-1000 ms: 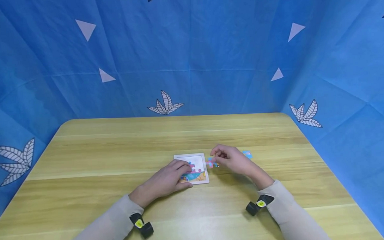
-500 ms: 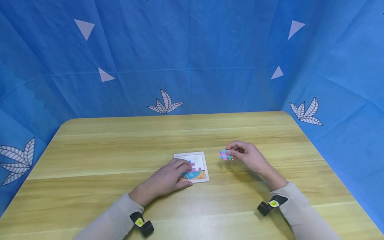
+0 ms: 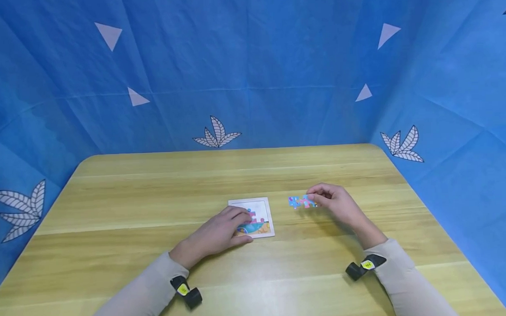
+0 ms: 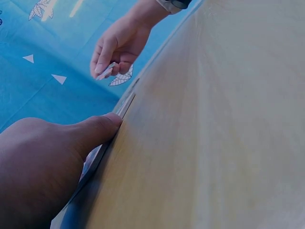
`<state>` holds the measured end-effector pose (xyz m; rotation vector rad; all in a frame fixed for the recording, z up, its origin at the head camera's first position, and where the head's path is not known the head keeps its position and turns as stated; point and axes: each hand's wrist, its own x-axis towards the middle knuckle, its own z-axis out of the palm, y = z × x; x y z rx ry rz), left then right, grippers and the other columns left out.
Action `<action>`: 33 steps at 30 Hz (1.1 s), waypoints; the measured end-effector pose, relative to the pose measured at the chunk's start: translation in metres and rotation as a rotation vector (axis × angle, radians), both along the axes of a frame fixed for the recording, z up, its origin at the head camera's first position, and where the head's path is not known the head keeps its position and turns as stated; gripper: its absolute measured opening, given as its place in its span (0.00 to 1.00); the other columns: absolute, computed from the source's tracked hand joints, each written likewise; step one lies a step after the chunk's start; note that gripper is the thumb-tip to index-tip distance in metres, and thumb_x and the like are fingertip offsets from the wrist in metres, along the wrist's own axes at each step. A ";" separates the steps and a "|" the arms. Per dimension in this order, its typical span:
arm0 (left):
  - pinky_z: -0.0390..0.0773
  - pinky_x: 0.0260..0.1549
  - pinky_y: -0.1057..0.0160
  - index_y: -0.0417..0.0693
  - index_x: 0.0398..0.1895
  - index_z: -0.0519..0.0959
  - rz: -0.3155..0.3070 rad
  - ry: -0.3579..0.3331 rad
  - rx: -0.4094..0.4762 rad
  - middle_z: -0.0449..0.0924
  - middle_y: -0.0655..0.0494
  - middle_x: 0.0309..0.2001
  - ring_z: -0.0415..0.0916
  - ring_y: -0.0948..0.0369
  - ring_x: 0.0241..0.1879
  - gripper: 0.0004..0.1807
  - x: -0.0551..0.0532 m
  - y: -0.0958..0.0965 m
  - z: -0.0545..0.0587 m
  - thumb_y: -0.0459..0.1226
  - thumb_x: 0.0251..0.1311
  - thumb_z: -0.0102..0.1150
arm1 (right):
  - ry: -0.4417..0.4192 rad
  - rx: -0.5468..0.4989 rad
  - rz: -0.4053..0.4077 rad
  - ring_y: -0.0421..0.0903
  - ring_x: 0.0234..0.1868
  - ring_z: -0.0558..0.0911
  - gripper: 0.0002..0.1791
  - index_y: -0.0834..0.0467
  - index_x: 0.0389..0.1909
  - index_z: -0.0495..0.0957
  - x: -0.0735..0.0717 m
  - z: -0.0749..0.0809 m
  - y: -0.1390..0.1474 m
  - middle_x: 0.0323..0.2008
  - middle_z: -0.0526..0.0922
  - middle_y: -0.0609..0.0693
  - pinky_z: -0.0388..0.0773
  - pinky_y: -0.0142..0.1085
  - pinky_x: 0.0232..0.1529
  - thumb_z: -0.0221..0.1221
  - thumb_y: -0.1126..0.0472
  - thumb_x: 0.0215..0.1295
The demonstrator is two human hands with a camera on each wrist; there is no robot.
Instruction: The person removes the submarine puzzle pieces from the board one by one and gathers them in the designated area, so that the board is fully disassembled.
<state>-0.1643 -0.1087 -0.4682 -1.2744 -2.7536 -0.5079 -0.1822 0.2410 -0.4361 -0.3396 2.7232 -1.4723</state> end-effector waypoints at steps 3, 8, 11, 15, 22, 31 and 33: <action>0.66 0.64 0.61 0.50 0.58 0.76 -0.002 -0.007 -0.004 0.72 0.58 0.60 0.65 0.60 0.62 0.29 0.000 0.000 0.000 0.58 0.63 0.57 | 0.005 -0.013 -0.013 0.46 0.28 0.75 0.13 0.60 0.42 0.82 0.001 -0.002 0.004 0.27 0.79 0.52 0.73 0.32 0.27 0.65 0.54 0.65; 0.66 0.64 0.60 0.49 0.58 0.76 -0.009 -0.013 0.007 0.72 0.58 0.60 0.65 0.59 0.62 0.29 0.001 -0.001 0.000 0.58 0.63 0.58 | -0.013 -0.006 -0.049 0.46 0.27 0.75 0.13 0.58 0.38 0.81 0.004 -0.007 0.013 0.26 0.79 0.51 0.73 0.33 0.26 0.67 0.52 0.61; 0.66 0.64 0.61 0.49 0.58 0.76 -0.003 -0.010 -0.003 0.72 0.59 0.60 0.65 0.60 0.63 0.29 0.001 -0.001 -0.001 0.58 0.64 0.57 | -0.025 -0.006 -0.058 0.45 0.26 0.73 0.13 0.57 0.37 0.81 0.005 -0.009 0.019 0.25 0.78 0.51 0.71 0.33 0.25 0.68 0.51 0.61; 0.66 0.64 0.62 0.50 0.59 0.76 -0.006 -0.012 -0.008 0.72 0.59 0.60 0.65 0.60 0.63 0.29 0.002 -0.002 -0.002 0.59 0.64 0.56 | -0.033 -0.010 -0.055 0.44 0.25 0.71 0.14 0.57 0.37 0.81 0.007 -0.013 0.027 0.25 0.77 0.51 0.69 0.33 0.24 0.68 0.51 0.61; 0.66 0.64 0.61 0.49 0.59 0.76 -0.006 -0.021 -0.007 0.72 0.58 0.60 0.64 0.59 0.63 0.29 0.003 -0.001 0.001 0.58 0.64 0.57 | -0.070 0.023 -0.093 0.44 0.24 0.71 0.15 0.58 0.38 0.82 0.006 -0.016 0.040 0.24 0.77 0.52 0.67 0.33 0.21 0.68 0.50 0.60; 0.65 0.64 0.61 0.49 0.59 0.76 -0.005 -0.027 0.004 0.72 0.58 0.61 0.64 0.60 0.63 0.29 0.001 -0.001 0.000 0.58 0.64 0.57 | -0.130 0.026 -0.061 0.45 0.26 0.77 0.13 0.66 0.41 0.80 0.006 -0.013 0.054 0.27 0.81 0.53 0.76 0.33 0.24 0.64 0.59 0.65; 0.65 0.64 0.62 0.49 0.58 0.76 -0.003 -0.024 0.003 0.71 0.59 0.61 0.64 0.60 0.63 0.28 0.001 -0.001 0.000 0.58 0.64 0.57 | -0.126 0.032 -0.055 0.45 0.27 0.77 0.13 0.66 0.41 0.80 0.005 -0.012 0.056 0.27 0.81 0.54 0.77 0.33 0.25 0.64 0.59 0.65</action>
